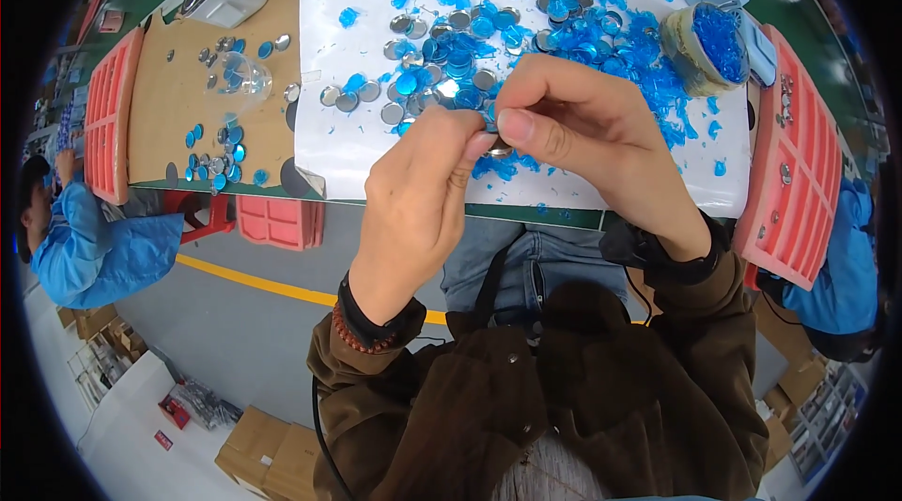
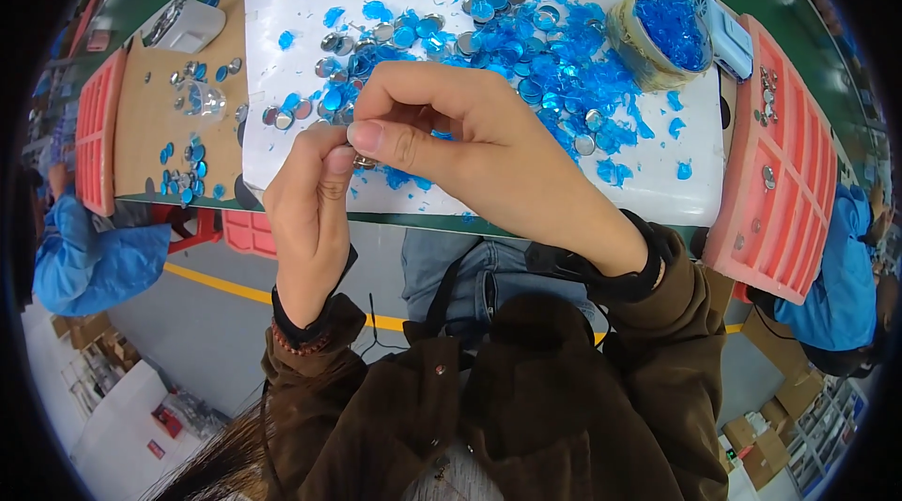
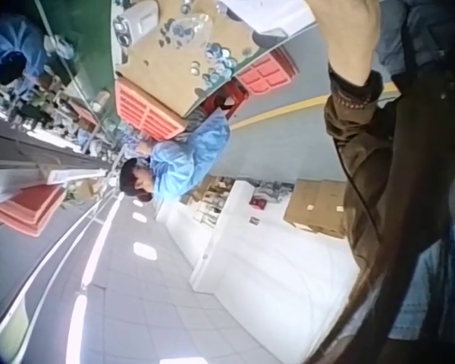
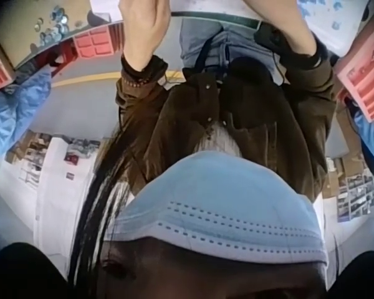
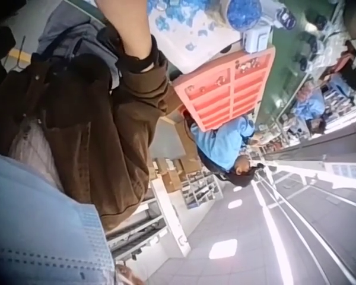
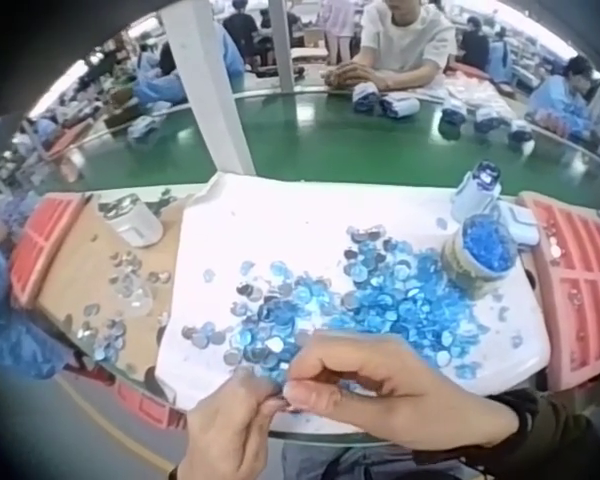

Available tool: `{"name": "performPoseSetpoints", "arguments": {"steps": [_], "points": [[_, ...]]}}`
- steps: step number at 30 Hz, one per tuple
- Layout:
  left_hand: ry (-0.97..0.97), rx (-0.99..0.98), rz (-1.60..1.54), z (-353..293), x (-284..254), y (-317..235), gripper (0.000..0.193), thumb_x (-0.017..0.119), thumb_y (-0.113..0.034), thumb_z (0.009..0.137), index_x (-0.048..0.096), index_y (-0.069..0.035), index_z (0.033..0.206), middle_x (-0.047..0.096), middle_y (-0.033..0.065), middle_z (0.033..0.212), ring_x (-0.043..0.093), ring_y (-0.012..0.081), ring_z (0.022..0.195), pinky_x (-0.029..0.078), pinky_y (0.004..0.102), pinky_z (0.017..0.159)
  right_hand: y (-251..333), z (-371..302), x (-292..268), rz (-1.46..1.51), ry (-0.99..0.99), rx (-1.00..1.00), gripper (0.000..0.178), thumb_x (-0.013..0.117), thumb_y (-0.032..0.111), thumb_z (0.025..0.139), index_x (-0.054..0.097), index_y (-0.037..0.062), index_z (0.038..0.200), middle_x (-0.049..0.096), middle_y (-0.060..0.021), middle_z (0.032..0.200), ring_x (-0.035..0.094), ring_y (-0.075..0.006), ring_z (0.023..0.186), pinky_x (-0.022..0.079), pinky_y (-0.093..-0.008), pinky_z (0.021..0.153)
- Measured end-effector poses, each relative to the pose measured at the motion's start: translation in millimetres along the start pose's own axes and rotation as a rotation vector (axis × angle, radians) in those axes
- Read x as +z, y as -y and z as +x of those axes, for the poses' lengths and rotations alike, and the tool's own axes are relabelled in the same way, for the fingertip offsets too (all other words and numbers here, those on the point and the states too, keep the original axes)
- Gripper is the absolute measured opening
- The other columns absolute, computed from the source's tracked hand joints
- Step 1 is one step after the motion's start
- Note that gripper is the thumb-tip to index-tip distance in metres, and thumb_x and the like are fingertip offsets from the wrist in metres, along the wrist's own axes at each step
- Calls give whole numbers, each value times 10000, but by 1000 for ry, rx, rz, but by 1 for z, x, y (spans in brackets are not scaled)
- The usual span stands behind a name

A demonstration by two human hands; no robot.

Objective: The person picks up metal pieces from a pile, peels off a blue plastic film by hand, and places the finished pieces into a pink tray.

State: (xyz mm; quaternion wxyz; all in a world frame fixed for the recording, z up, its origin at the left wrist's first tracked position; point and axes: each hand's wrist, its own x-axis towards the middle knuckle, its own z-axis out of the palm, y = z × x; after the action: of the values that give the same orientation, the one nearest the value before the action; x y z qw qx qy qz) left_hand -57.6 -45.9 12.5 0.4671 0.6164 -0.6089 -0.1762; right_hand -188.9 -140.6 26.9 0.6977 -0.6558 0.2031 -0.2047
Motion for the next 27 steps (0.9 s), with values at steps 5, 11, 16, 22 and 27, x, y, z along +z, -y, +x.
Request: {"name": "performPoseSetpoints", "arguments": {"steps": [5, 11, 16, 22, 27], "points": [[1, 19, -6, -1, -2, 3, 69, 497, 12, 778, 495, 4, 846, 482, 131, 714, 478, 279, 583, 389, 296, 508, 1, 1, 2, 171, -3, 103, 92, 507, 99, 826, 513, 8, 811, 485, -8, 753, 438, -75, 673, 355, -202, 608], [-32, -215, 291, 0, -18, 19, 67, 504, -51, 796, 472, 8, 790, 502, 170, 680, 511, 320, 593, 394, 342, 504, -13, 11, -6, -836, -191, -273, 65, 538, 48, 769, 525, -11, 794, 486, -47, 754, 461, -143, 666, 378, -230, 614], [-35, -513, 525, 0, -27, 31, 146, 517, -111, 802, 444, 6, 753, 526, 180, 669, 527, 340, 603, 395, 369, 497, -34, 21, -5, -1115, -79, -362, 103, 569, 29, 703, 537, -9, 794, 476, -74, 776, 473, -204, 719, 398, -266, 633], [-25, -372, 403, 2, -15, 27, 137, 525, -110, 796, 454, 4, 767, 540, 168, 678, 530, 332, 594, 400, 361, 501, -49, 38, 6, -1179, -54, -404, 136, 595, 23, 662, 556, 8, 792, 467, -81, 769, 475, -227, 738, 405, -290, 632], [112, -318, 252, 1, -6, 25, 132, 531, -116, 794, 476, 4, 793, 537, 166, 676, 529, 305, 572, 397, 342, 498, -38, 37, 2, -973, -58, -248, 153, 607, 15, 670, 569, 8, 818, 497, -70, 763, 499, -171, 696, 411, -264, 603]]}}
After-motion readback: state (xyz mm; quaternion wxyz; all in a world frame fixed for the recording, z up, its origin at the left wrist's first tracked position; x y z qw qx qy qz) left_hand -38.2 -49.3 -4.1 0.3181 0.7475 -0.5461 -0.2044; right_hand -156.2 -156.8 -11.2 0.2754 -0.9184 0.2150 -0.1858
